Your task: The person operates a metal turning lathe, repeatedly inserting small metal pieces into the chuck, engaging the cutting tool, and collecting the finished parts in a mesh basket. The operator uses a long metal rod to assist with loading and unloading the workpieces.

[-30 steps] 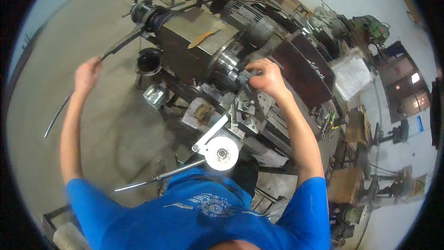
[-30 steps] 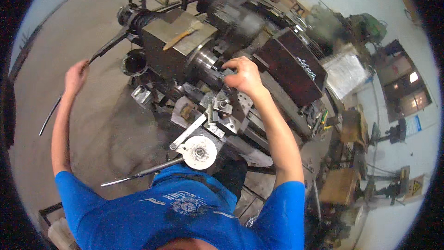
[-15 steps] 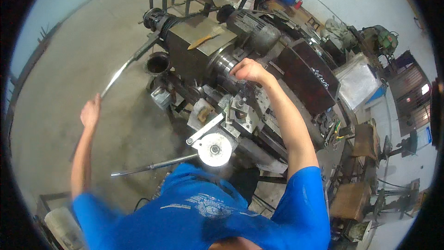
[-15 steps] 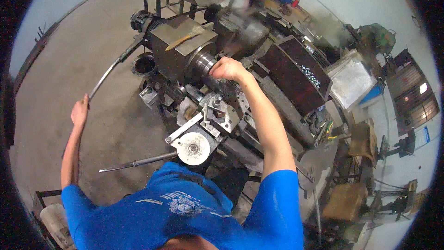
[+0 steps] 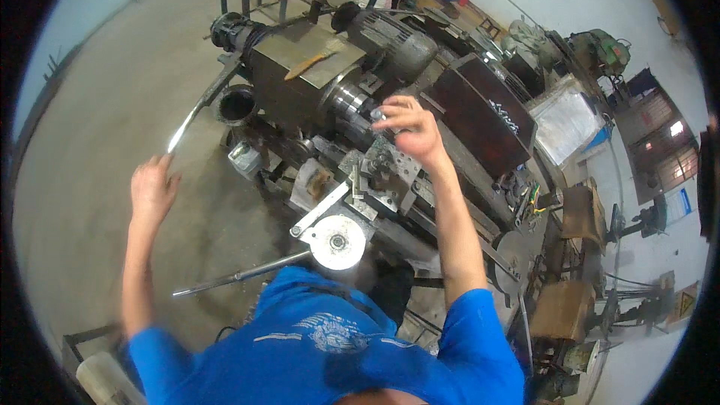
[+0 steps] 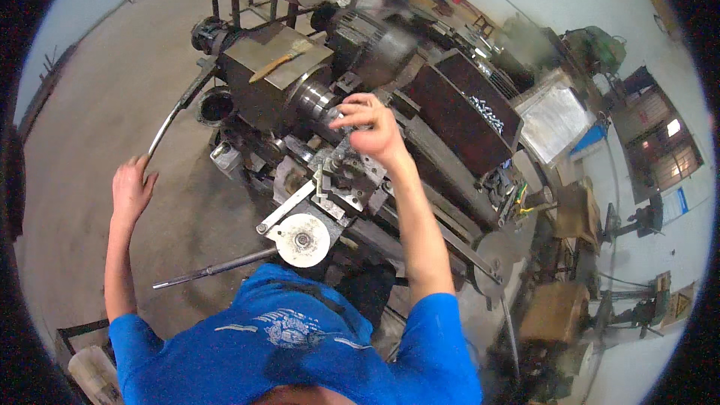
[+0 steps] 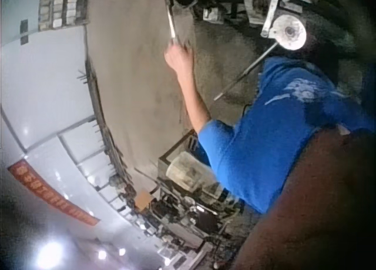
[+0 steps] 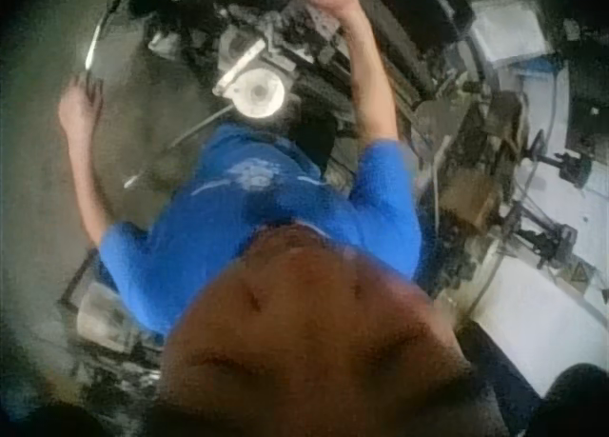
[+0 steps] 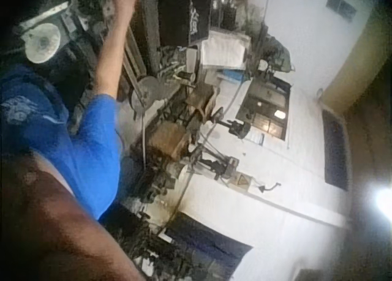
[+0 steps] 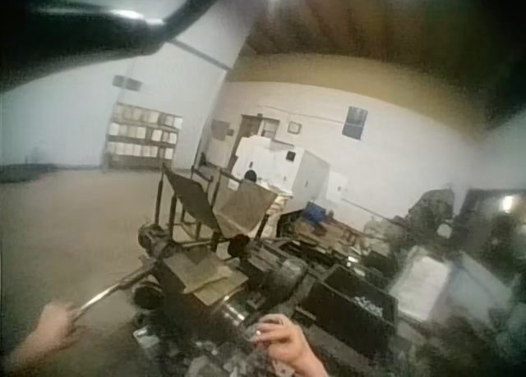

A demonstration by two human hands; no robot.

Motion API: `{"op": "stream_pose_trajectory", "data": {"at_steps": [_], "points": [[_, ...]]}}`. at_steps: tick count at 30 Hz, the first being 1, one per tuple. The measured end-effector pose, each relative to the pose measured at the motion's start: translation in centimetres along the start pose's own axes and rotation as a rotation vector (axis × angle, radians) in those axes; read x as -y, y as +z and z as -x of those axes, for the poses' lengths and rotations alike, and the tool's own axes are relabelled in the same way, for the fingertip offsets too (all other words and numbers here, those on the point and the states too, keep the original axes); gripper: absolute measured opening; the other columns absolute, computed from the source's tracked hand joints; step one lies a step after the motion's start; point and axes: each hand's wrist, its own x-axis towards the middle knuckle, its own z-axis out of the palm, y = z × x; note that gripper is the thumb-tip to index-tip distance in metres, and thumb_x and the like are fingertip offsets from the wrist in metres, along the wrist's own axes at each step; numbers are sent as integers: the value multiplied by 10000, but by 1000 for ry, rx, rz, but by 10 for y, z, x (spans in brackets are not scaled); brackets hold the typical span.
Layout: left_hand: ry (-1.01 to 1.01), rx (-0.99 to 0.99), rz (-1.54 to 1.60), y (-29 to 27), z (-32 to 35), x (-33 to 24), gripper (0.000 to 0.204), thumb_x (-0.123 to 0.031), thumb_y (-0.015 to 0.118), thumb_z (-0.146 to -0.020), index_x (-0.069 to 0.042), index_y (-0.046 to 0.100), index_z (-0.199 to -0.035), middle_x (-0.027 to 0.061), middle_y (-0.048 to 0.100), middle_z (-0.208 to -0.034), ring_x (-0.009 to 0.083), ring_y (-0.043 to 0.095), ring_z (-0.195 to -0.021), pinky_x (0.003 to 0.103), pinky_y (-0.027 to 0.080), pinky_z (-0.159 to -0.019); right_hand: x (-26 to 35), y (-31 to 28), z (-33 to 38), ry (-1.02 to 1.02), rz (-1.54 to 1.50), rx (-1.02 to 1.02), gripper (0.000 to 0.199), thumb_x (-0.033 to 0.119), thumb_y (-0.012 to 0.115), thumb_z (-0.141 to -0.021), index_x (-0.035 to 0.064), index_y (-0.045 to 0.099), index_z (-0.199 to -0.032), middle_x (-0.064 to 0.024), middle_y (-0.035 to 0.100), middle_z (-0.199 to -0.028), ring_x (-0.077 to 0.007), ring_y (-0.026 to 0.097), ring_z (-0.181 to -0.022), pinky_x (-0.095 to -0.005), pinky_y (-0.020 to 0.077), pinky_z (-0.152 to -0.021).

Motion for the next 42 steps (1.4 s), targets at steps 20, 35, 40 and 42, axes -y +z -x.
{"op": "stream_pose_trajectory", "data": {"at_steps": [20, 35, 40, 42], "points": [[731, -20, 754, -10, -70, -228, 287, -243, 629, -789, -55, 625, -1006, 145, 653, -848, 291, 636, -729, 367, 501, -670, 58, 5, 82, -100, -464, -196, 547, 502, 674, -717, -37, 700, -803, -221, 646, -929, -305, 618, -877, -375, 467, -795], [443, -322, 174, 29, -145, -166, 398, -343, 574, -849, -114, 531, -1172, 119, 600, -851, 320, 612, -681, 391, 483, -577, -43, -172, 104, 353, 758, -517, 450, 102, 571, -608, 33, 637, -1048, -157, 596, -1085, -244, 589, -967, -286, 438, -843], [498, -420, 296, 51, -143, -158, 310, -283, 575, -855, -82, 564, -1091, 113, 623, -863, 313, 614, -650, 387, 480, -549, -4, -127, 120, 359, 581, -463, 459, 122, 603, -590, 81, 648, -1045, -151, 580, -1168, -246, 571, -1059, -289, 441, -867], [501, -403, 331, 55, -142, -158, 291, -242, 566, -857, -78, 558, -1097, 140, 611, -846, 333, 609, -699, 414, 475, -580, 0, -105, 143, 351, 560, -425, 433, 92, 600, -581, 67, 662, -1008, -152, 592, -1147, -233, 583, -1039, -291, 440, -869]]}}
